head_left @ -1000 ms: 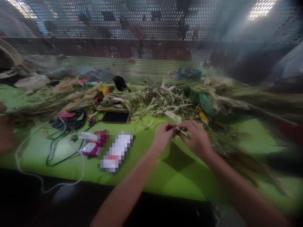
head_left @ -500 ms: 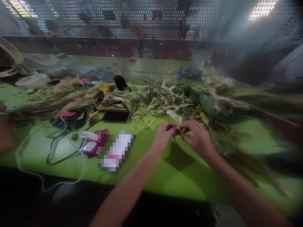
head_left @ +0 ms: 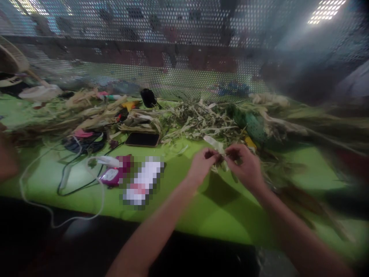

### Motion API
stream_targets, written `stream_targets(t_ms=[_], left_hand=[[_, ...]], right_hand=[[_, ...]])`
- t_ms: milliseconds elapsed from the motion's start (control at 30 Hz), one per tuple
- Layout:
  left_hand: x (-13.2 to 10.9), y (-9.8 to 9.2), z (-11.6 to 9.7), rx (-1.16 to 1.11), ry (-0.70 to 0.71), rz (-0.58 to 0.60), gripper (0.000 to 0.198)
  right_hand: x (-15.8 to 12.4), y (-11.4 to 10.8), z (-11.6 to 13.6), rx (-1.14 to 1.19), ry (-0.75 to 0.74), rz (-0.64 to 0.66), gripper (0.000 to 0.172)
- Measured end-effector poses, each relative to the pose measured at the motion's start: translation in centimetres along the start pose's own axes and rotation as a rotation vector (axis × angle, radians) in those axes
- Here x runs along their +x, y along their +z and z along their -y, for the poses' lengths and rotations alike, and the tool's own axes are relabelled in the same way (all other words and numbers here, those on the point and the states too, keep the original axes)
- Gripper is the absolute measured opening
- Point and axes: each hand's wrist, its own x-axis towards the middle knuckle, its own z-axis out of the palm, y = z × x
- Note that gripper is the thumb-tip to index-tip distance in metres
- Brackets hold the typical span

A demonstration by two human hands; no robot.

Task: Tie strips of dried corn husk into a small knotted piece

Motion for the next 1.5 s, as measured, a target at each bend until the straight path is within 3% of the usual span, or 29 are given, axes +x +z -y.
stream_targets(t_ms=[133, 333, 467, 667, 867, 1067, 1233, 1400, 1500], left_hand=[[0.1, 0.1, -0.1, 0.026, 0.035, -0.030, 0.012], [0.3, 0.0, -0.2, 0.033, 0.010, -0.071, 0.012], [0.4, -0.1, 0.1, 0.066, 0.024, -0.061, 0.014], [0.5, -0.1, 0.5, 0.085, 0.066, -0.058, 0.015], [-0.1, 0.1, -0.2, 0.304, 0.161, -0.129, 0.007], [-0.7, 0.5, -0.5, 0.357, 0.258, -0.155, 0.006], [-0.1, 0.2, -0.3, 0.270, 0.163, -0.214, 0.006], [0.2, 0.1, -0.5, 0.004, 0.075, -0.184, 0.009], [0.0, 0.2, -0.6, -0.062, 0.047, -0.143, 0.009]], right_hand=[[0.0, 0.0, -0.2, -0.025, -0.021, 0.001, 0.018], [0.2, -0.3, -0.5, -0.187, -0.221, 0.060, 0.014], [0.3, -0.4, -0.6, -0.254, -0.245, 0.082, 0.017], [0.4, -0.3, -0.4, -0.222, -0.197, 0.080, 0.013], [0.6, 0.2, 0.0, 0.007, -0.044, 0.012, 0.003], [0.6, 0.5, 0.1, 0.136, 0.064, -0.020, 0.001], [0.0, 0.5, 0.5, -0.018, -0.102, -0.042, 0.004], [-0.5, 0.7, 0.8, -0.114, -0.272, 0.059, 0.010], [-0.5, 0.6, 0.7, -0.167, -0.287, -0.017, 0.012]])
